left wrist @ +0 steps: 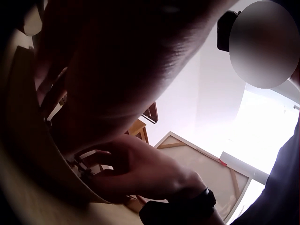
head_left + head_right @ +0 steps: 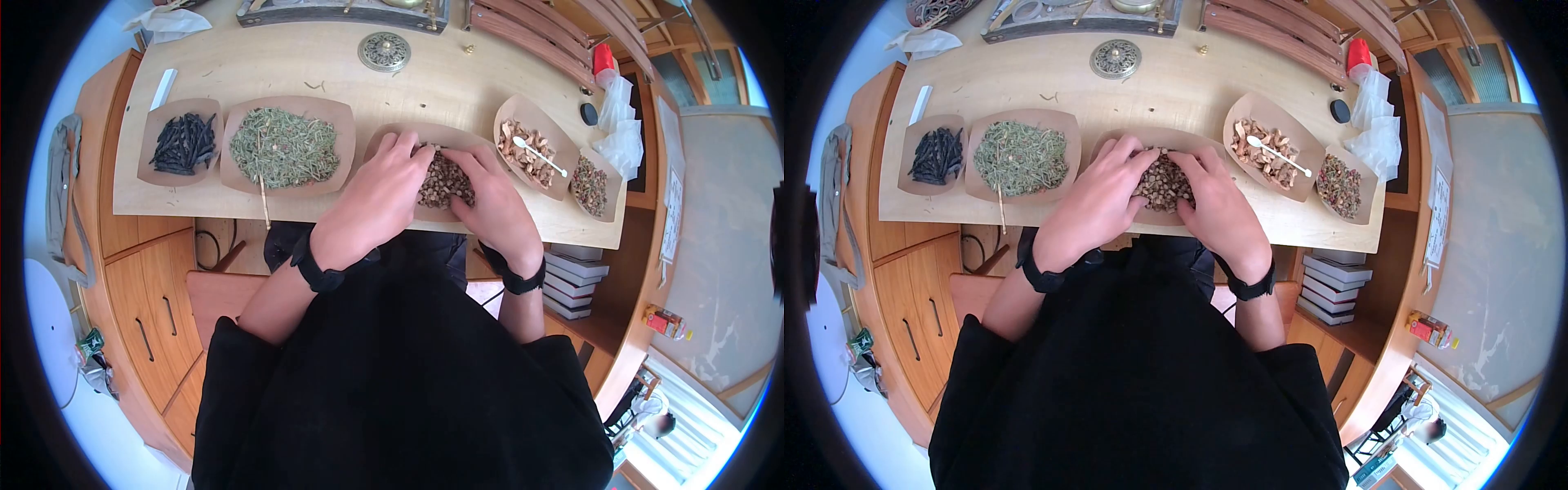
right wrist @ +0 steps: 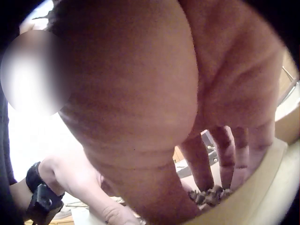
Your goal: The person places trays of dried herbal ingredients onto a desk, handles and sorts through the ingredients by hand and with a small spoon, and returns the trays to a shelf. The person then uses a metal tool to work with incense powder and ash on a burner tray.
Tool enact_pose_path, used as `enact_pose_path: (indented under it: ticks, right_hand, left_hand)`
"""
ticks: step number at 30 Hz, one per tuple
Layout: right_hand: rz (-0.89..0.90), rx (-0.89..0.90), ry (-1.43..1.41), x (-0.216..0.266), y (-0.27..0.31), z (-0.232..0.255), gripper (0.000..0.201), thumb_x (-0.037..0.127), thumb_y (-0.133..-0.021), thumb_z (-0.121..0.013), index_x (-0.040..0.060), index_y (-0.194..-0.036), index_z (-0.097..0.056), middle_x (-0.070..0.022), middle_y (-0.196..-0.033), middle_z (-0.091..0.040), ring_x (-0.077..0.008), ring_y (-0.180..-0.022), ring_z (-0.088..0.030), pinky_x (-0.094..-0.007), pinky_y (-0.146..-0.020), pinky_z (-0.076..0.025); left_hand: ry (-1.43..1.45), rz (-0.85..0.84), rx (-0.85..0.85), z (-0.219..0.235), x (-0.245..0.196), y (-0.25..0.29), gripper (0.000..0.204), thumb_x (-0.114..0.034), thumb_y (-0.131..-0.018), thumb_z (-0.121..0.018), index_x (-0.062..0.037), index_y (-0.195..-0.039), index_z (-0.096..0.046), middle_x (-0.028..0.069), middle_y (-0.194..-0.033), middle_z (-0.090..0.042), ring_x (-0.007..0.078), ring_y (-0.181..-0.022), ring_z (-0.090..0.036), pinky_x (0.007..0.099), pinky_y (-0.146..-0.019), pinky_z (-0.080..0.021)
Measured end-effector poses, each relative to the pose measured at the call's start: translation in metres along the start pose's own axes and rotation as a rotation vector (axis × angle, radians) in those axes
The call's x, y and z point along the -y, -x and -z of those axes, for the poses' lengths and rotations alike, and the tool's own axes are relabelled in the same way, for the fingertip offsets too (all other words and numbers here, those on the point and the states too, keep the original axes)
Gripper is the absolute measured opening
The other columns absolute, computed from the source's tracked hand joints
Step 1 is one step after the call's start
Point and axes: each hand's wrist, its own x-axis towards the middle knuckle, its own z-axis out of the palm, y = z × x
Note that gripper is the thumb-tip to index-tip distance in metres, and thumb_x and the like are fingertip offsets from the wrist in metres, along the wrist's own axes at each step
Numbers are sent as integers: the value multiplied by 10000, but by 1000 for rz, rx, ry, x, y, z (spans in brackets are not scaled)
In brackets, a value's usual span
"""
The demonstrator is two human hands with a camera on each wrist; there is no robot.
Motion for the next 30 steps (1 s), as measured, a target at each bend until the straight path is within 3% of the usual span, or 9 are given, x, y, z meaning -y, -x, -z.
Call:
enact_pose_path:
  ticks: [4,9,13,15,17,19,21,24,30]
  right_hand:
    - [-18,-42,-69,3,-5,-8,546,-31,-773,-713,24,-1303,-595,-200,-1212,-588,-434,-1123,-608,-462,-974,-523]
    - [-39,-78,-124,-1,-7,-12,471,-30,-771,-722,22,-1231,-634,-188,-1126,-627,-424,-1062,-626,-447,-921,-531]
    - [-18,-124,-222,-4,-6,-14,398,-33,-769,-731,8,-1159,-668,-172,-1059,-661,-359,-929,-667,-398,-817,-554]
    - [-24,-135,-273,-11,-4,-16,383,-32,-772,-736,4,-1148,-674,-165,-1053,-671,-325,-890,-683,-381,-783,-560]
    - [-73,-165,-416,-19,-1,-20,335,-41,-818,-725,-5,-1148,-678,-143,-1070,-688,-231,-895,-707,-340,-780,-578]
    - [-41,-180,-474,-18,0,-18,324,-51,-846,-708,-2,-1165,-681,-127,-1084,-694,-205,-935,-708,-331,-806,-584]
    - [-8,-197,-532,-19,0,-16,314,-60,-874,-691,2,-1182,-684,-112,-1097,-700,-178,-975,-708,-321,-832,-590]
    - [29,-209,-572,-19,1,-13,304,-78,-917,-651,2,-1207,-691,-90,-1132,-705,-163,-1001,-704,-312,-865,-591]
    - [31,-211,-664,-11,4,-2,284,-74,-962,-600,-3,-1216,-703,-83,-1144,-718,-125,-1015,-688,-265,-826,-569]
  left_hand:
    - [66,26,12,-1,-1,-1,542,69,-795,-712,70,-1320,-573,186,-1225,-547,377,-1183,-564,456,-1015,-491]
    - [255,51,-115,-9,3,-3,441,104,-795,-658,48,-1232,-639,215,-1129,-630,426,-1054,-634,477,-949,-512]
    - [269,16,-203,-8,1,-4,381,110,-784,-652,25,-1154,-682,208,-1050,-678,423,-977,-666,462,-887,-544]
    - [370,58,-181,-6,2,-4,372,105,-803,-653,7,-1158,-704,193,-1038,-712,371,-923,-709,405,-833,-570]
    - [440,77,-191,-6,0,-4,376,104,-824,-645,-2,-1180,-708,186,-1048,-725,325,-909,-725,373,-819,-574]
    - [510,96,-200,-4,-2,-2,381,102,-846,-637,-11,-1201,-713,178,-1057,-737,279,-894,-741,342,-804,-578]
    - [581,132,-170,-2,-3,-1,387,92,-923,-601,-35,-1274,-706,143,-1120,-758,186,-920,-732,321,-817,-575]
    - [739,235,-108,4,-7,-2,362,85,-982,-558,-10,-1307,-688,121,-1195,-750,163,-1018,-715,314,-894,-571]
    - [1031,154,-81,2,3,2,391,47,-1040,-504,56,-1425,-573,161,-1362,-671,180,-1262,-623,314,-1100,-471]
